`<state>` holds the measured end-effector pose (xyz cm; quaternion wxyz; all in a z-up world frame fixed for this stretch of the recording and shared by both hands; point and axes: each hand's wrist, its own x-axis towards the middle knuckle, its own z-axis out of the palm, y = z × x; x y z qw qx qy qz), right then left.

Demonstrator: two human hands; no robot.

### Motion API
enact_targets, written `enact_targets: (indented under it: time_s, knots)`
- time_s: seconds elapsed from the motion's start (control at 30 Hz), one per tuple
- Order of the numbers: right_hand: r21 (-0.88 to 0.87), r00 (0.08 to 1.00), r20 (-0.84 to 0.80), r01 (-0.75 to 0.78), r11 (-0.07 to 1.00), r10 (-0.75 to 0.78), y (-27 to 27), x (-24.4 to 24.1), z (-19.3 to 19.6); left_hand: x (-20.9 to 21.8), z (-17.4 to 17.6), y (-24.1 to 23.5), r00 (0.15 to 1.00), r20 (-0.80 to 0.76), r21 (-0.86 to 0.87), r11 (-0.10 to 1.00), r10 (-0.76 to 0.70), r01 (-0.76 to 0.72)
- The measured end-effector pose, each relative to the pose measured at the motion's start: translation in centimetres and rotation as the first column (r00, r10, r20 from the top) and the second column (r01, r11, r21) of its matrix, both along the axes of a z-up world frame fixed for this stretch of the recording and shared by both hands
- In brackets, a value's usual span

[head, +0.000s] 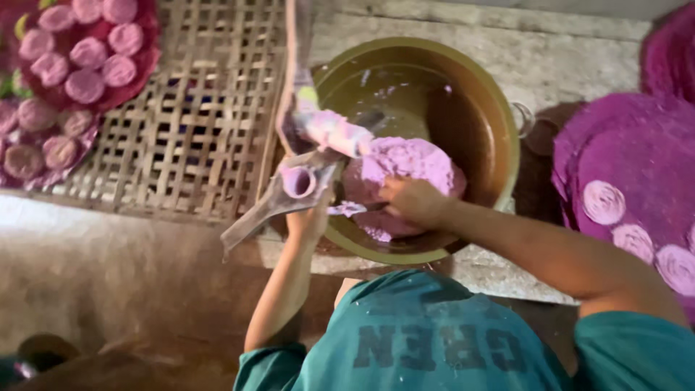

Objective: The person scoops pink dough from a bowl and uses a wooden press to form rose-shaped pieces on a purple tray. The person repeatedly fills the press, compresses the dough, and releases the shaped pieces onto the tray.

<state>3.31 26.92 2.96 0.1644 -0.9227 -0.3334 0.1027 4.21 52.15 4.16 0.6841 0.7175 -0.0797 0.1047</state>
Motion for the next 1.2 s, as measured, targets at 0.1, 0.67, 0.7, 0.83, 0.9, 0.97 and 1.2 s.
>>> enact_targets:
  time_s: [0.1,0.67,0.7,0.83,0.9,0.97,1.2]
  knots:
    - [-0.066,0.992,0.037,-0.116,0.991,0.119,1.7,0.3,-3.8,-1.0,-0.5,-0.8,0.997,0.072,-0.088,0.996,0.034,-0.028]
    - [-0.210,0.988,0.136,0.104,0.972,-0.076,-0.4,8.1,0.7,0.5,0.6,-2.0,0.980,0.180,-0.052,0.995,0.087,-0.079]
    - [-0.162,0.989,0.137,0.085,0.983,-0.063,-0.4,8.2,-0.2,0.4,0.5,-2.1,0.975,0.198,-0.052,0.995,0.099,-0.090]
    - [-0.311,0.998,0.030,-0.047,0.949,0.060,0.3,7.3,-1.3,0.7,0.1,-2.2,0.969,0.208,-0.021,0.992,0.129,-0.127]
    - [-0.427,0.992,-0.050,-0.124,0.896,0.114,0.9,5.6,-0.9,0.7,-0.2,-2.1,0.980,0.156,-0.026,0.993,0.122,-0.119]
    - [-0.350,0.983,-0.019,-0.180,0.920,0.185,1.0,3.1,0.1,0.7,-0.4,-2.0,0.987,0.118,-0.034,0.994,0.106,-0.103]
    - [-0.486,0.915,-0.381,-0.076,0.871,-0.133,-1.8,-1.3,8.4,1.2,1.5,-1.5,0.980,0.170,-0.035,0.995,0.101,-0.096]
